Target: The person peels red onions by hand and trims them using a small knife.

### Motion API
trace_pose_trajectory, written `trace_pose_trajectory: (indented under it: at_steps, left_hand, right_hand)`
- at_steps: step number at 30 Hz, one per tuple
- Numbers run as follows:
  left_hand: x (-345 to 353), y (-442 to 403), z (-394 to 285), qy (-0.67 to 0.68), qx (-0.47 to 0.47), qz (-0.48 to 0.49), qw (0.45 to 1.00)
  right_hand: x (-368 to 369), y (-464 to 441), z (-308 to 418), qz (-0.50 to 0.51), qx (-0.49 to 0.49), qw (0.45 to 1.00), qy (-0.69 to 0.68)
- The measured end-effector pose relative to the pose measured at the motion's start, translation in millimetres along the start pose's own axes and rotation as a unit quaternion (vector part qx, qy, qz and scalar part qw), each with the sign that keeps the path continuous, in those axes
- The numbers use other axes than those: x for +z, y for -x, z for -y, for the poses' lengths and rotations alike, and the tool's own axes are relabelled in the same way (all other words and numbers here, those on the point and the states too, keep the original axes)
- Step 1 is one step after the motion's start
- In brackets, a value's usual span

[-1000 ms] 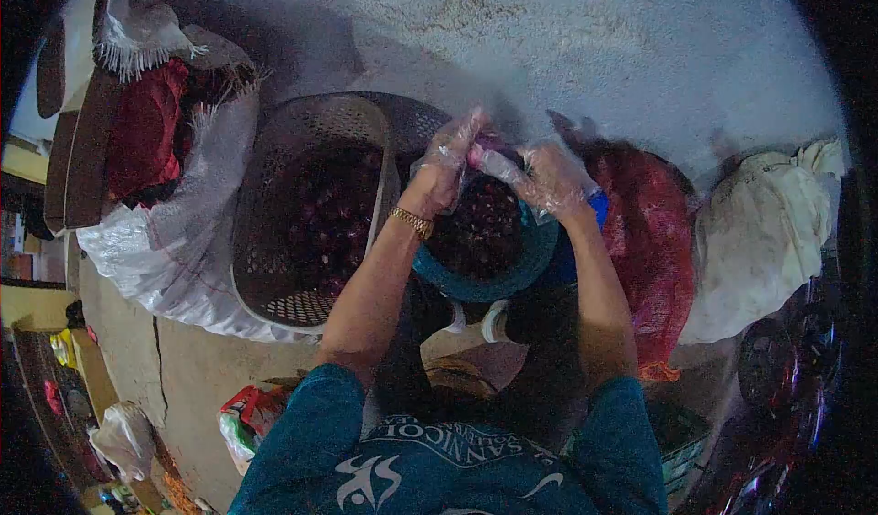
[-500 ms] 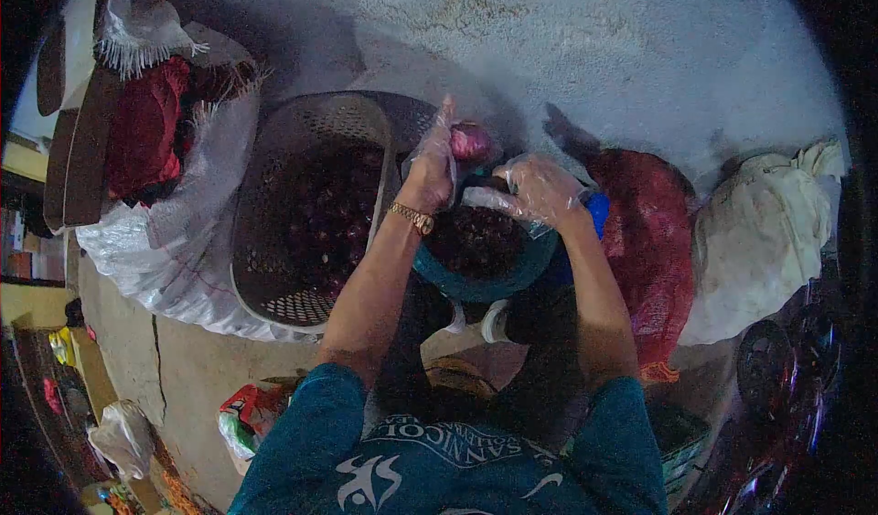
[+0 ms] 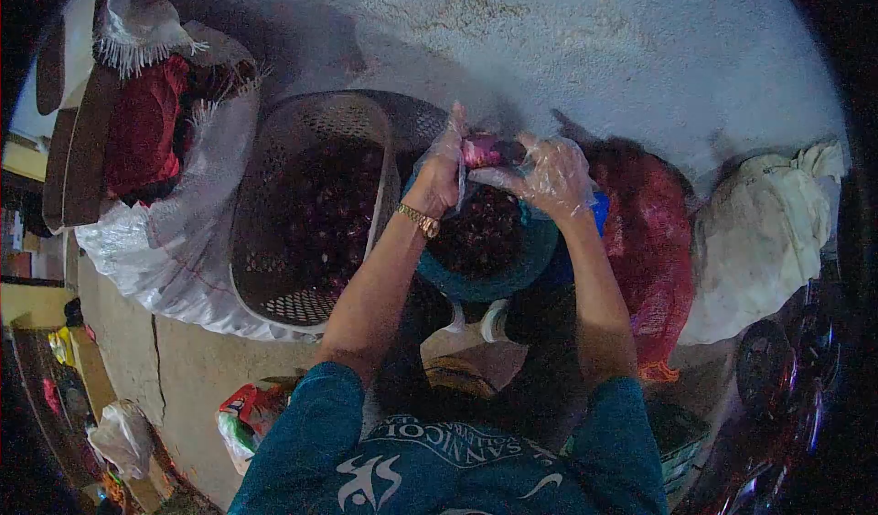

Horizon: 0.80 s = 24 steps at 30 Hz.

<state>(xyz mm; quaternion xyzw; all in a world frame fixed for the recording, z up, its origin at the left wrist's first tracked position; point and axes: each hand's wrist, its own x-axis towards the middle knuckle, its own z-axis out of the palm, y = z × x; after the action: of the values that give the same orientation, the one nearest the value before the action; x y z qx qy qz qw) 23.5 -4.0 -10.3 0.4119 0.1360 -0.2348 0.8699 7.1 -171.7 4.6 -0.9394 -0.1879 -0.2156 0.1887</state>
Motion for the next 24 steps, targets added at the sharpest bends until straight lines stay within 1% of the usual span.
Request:
trace_pose_trajectory:
  at_steps: [1, 3, 4, 6, 9, 10, 12, 13, 14, 15, 16, 18, 19, 21, 22, 24]
  left_hand:
    - [1.5, 1.0, 0.5, 0.011, 0.001, 0.003, 1.000]
    - [2.2, 2.1, 0.3, 0.023, 0.002, 0.006, 1.000]
    - [1.5, 2.5, -0.4, 0.011, 0.009, 0.006, 1.000]
    - [0.2, 1.8, -0.4, -0.001, 0.016, 0.005, 1.000]
    - [-3.4, -2.9, 0.6, 0.019, 0.001, 0.011, 1.000]
    - [-4.4, -5.5, 0.7, 0.021, -0.004, -0.003, 1.000]
    - [-6.1, -7.5, 2.5, 0.024, -0.009, -0.018, 1.000]
    - [-6.4, -7.2, 3.9, 0.032, 0.001, -0.017, 0.999]
    - [-6.7, -7.2, 4.9, 0.040, 0.012, -0.015, 0.999]
    - [-8.1, -8.0, 5.4, 0.040, 0.012, -0.015, 0.999]
    - [-9.7, -8.7, 5.7, 0.054, -0.005, -0.016, 0.998]
    - [-14.0, -12.6, 7.5, 0.067, -0.022, -0.016, 0.997]
    - [-17.0, -15.9, 9.0, 0.080, -0.015, -0.010, 0.997]
    - [-20.1, -15.8, 9.0, 0.093, -0.008, -0.005, 0.996]
    - [-21.4, -11.9, 6.8, 0.100, -0.019, -0.001, 0.995]
    - [-20.3, -8.2, 3.0, 0.107, -0.030, 0.002, 0.994]
  right_hand:
    - [-5.9, -3.2, 3.9, 0.000, 0.000, 1.000, 0.000]
    - [-20.4, -10.8, 12.7, 0.126, 0.046, 0.990, -0.032]
    - [-13.6, -8.2, 8.4, 0.126, 0.046, 0.990, -0.032]
    - [1.9, -3.3, -0.8, 0.013, -0.021, 1.000, -0.002]
    - [1.3, -5.1, -3.2, 0.035, -0.013, 0.999, -0.040]
    - [-0.1, -6.1, -1.5, 0.035, -0.013, 0.999, -0.040]
    - [-1.9, -7.8, 2.2, 0.100, 0.009, 0.994, -0.047]
    - [-3.0, -8.2, 2.6, 0.100, 0.009, 0.994, -0.047]
    - [-4.0, -8.5, 3.0, 0.084, -0.012, 0.995, -0.049]
    - [-4.5, -8.4, 3.3, 0.069, -0.033, 0.996, -0.052]
    - [-1.1, -6.2, 1.3, 0.069, -0.033, 0.996, -0.053]
    - [6.0, -1.2, -2.6, 0.000, -0.090, 0.995, -0.041]
    - [6.0, -0.5, -3.2, 0.000, -0.090, 0.995, -0.041]
    - [4.0, -0.6, -2.4, 0.053, -0.088, 0.993, -0.050]
    - [2.3, -0.2, -1.4, 0.053, -0.088, 0.993, -0.050]
    - [-1.1, 1.7, -1.5, 0.045, -0.123, 0.990, -0.053]
